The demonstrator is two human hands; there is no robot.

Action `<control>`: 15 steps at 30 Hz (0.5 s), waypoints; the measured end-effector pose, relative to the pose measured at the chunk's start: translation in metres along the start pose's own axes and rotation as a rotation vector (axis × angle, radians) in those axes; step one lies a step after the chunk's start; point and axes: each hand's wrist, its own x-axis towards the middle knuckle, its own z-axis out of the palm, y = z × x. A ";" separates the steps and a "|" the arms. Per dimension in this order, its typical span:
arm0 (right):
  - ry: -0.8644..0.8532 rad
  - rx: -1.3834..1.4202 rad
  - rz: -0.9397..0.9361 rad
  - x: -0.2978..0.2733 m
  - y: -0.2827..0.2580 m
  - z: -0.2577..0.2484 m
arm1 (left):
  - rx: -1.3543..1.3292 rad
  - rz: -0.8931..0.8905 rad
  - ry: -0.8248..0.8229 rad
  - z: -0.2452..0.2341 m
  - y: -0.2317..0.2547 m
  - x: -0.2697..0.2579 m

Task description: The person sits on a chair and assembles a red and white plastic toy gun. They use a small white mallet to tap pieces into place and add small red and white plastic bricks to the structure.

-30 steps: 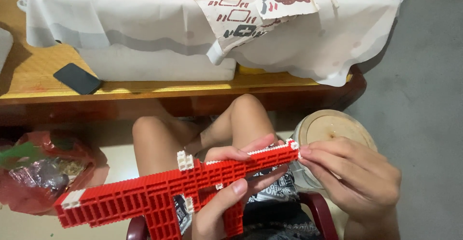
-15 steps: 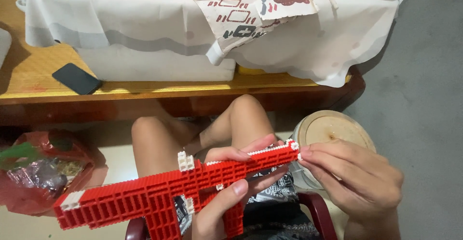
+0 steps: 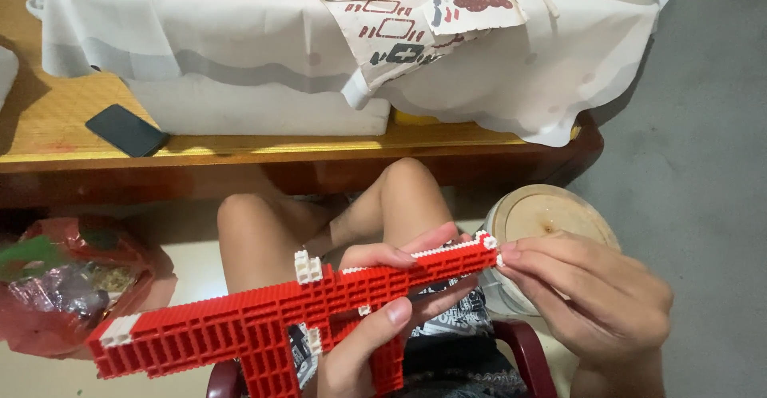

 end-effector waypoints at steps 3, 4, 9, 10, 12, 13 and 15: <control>0.009 0.009 0.017 0.001 -0.002 0.001 | -0.028 0.002 -0.021 -0.002 -0.002 0.000; 0.021 0.017 0.026 0.001 -0.002 0.002 | -0.041 -0.002 -0.038 -0.003 -0.002 0.000; 0.004 0.005 0.009 0.005 -0.003 0.001 | -0.011 -0.018 -0.026 -0.002 0.001 0.000; 0.006 0.016 0.007 0.005 -0.003 0.001 | -0.006 -0.012 -0.021 -0.002 0.001 0.000; -0.007 0.002 0.020 0.006 -0.005 -0.001 | -0.004 -0.016 -0.044 -0.004 0.000 0.000; -0.021 -0.012 0.033 0.006 -0.006 -0.001 | -0.001 -0.019 -0.067 -0.006 0.000 0.001; -0.025 0.002 0.022 0.007 -0.005 -0.001 | -0.007 -0.017 -0.066 -0.006 0.000 0.001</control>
